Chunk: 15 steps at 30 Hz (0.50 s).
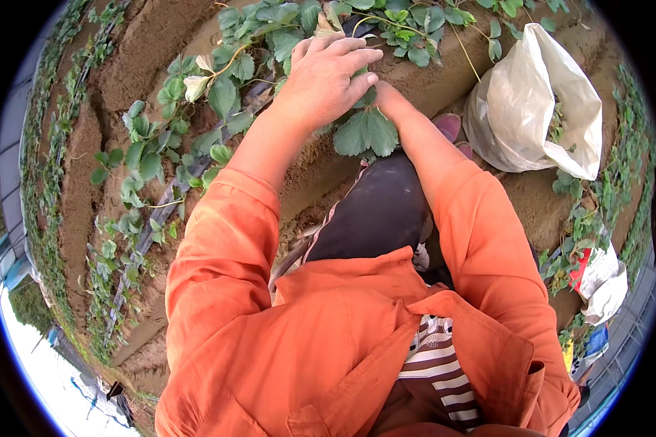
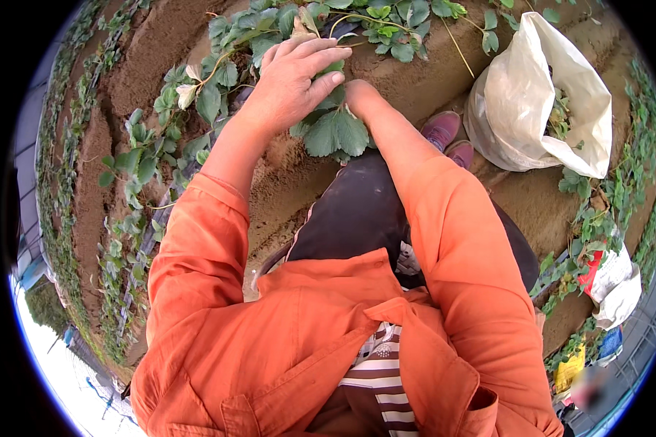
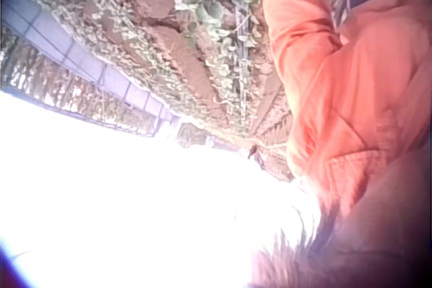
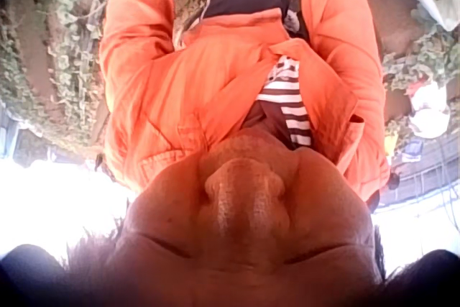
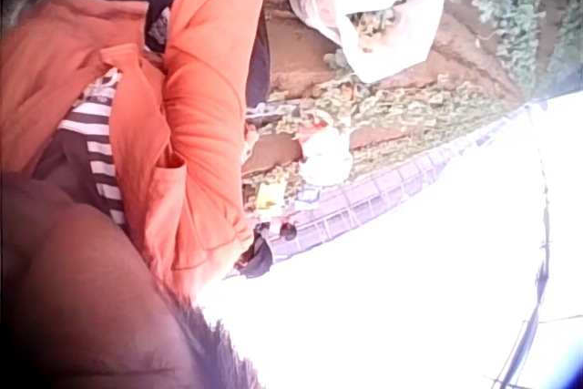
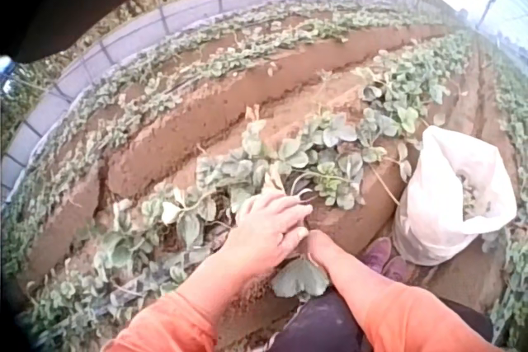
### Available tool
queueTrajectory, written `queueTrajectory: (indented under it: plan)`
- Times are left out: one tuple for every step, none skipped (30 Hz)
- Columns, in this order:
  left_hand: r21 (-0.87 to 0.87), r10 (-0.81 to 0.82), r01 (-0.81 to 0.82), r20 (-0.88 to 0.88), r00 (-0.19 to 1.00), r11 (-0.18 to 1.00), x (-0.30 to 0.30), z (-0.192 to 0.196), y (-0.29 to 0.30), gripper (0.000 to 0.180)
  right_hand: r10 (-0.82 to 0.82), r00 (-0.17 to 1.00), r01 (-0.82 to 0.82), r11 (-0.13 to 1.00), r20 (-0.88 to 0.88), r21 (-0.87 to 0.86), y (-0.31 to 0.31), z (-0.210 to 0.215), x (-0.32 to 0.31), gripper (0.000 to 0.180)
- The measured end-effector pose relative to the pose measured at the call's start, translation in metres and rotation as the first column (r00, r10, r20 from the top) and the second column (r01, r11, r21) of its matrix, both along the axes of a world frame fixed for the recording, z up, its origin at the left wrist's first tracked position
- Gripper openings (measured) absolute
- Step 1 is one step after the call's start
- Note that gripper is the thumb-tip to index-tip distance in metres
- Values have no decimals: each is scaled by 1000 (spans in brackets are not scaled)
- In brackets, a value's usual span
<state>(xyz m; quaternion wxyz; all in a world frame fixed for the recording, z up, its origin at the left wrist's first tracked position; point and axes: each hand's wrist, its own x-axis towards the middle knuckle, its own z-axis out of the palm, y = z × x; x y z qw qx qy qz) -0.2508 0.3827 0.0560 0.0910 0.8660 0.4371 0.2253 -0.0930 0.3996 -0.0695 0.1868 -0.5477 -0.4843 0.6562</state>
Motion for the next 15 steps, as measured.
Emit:
queueTrajectory:
  plan:
    - [24,10,-7,-131,991,1000,-1,-14,3,28,-70,996,67,995,-55,-70,-3,-1,0,20]
    - [-32,31,-39,-240,970,999,-9,-19,2,26,-134,986,118,981,-103,-155,-14,24,-10,24]
    - [-81,37,-68,-341,939,994,-15,-22,4,24,-209,968,173,956,-137,-236,-18,40,-13,27]
    - [-60,52,-77,-342,938,995,-15,-16,2,22,-218,963,176,954,-161,-243,-16,47,-7,27]
    - [-56,67,-92,-344,937,994,-19,-14,0,20,-210,968,175,957,-137,-229,-13,46,-5,29]
    - [-53,84,-109,-347,934,993,-23,-14,-1,17,-200,973,172,961,-114,-216,-8,44,-3,30]
    - [-14,112,-122,-313,943,992,-25,-18,1,16,-188,978,166,965,-91,-202,-2,42,-2,32]
    - [23,145,-145,-279,949,989,-29,-24,-1,14,36,984,-38,999,176,7,10,38,-3,35]
    - [60,178,-168,-243,953,984,-32,-29,-2,13,82,970,-100,993,230,68,10,33,-4,36]
    - [76,201,-188,-226,953,979,-33,-32,-2,9,123,950,-165,978,286,127,9,28,-8,36]
    - [85,219,-206,-213,952,975,-34,-35,-3,8,161,925,-233,956,345,180,9,27,-12,36]
    - [94,237,-222,-201,951,970,-35,-37,-4,8,211,904,-281,949,373,145,10,24,-15,34]
    - [103,254,-238,-187,949,966,-35,-40,-6,8,194,904,-255,960,381,117,12,23,-15,34]
    - [112,281,-266,-157,947,958,-34,-43,-8,8,177,903,-229,969,392,90,14,24,-16,33]
    - [120,307,-293,-126,943,949,-33,-46,-12,8,160,901,-202,977,403,64,16,25,-15,33]
